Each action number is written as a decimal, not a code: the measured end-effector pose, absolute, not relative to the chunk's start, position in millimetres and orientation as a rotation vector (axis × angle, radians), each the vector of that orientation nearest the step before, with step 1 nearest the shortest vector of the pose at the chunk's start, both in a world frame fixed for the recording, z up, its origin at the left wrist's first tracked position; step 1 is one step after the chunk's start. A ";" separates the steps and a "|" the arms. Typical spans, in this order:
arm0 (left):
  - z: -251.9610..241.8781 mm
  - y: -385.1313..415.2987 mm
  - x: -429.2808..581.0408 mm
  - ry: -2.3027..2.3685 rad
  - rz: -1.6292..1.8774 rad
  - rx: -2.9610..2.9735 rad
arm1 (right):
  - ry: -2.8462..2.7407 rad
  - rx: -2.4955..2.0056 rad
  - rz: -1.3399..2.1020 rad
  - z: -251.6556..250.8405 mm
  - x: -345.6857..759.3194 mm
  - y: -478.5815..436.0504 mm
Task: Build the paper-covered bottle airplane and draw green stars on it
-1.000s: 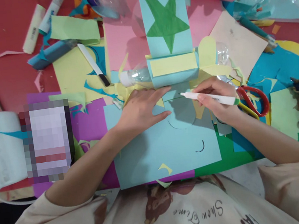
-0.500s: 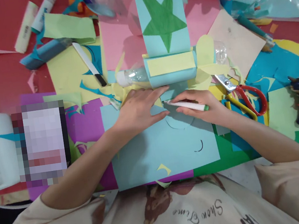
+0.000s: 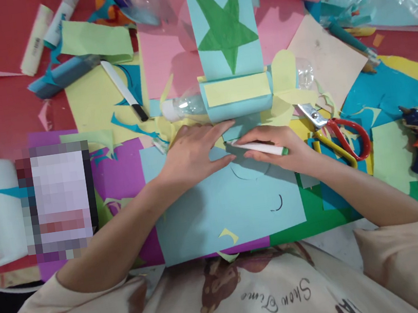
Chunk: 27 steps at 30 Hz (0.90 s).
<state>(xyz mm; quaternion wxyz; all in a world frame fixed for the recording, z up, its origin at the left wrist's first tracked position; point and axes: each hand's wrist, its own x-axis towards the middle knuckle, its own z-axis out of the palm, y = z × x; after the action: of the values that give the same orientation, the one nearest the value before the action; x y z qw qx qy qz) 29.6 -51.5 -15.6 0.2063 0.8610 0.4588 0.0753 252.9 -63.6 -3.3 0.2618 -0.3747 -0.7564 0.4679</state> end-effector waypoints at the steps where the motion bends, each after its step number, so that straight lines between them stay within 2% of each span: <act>1: -15.6 -51.4 29.6 1.280 0.208 2.394 | -2.017 -1.030 1.236 -3.2 254.1 -63.7; 7: -15.2 -50.6 29.2 1.264 0.194 2.386 | -1.745 -1.163 1.096 -6.4 271.2 -59.8; 15: -15.4 -50.0 29.0 1.258 0.175 2.400 | -1.755 -1.388 0.908 -5.7 270.8 -55.6; 27: -16.6 -50.2 29.0 1.268 0.186 2.391 | -1.774 -1.458 0.889 -7.5 268.1 -53.1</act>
<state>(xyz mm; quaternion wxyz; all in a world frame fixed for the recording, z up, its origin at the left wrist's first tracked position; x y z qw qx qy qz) 29.0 -50.2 -16.6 0.2130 0.8611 0.4567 0.0672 268.1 -53.1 -7.5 0.3334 -0.5583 -0.6792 0.3404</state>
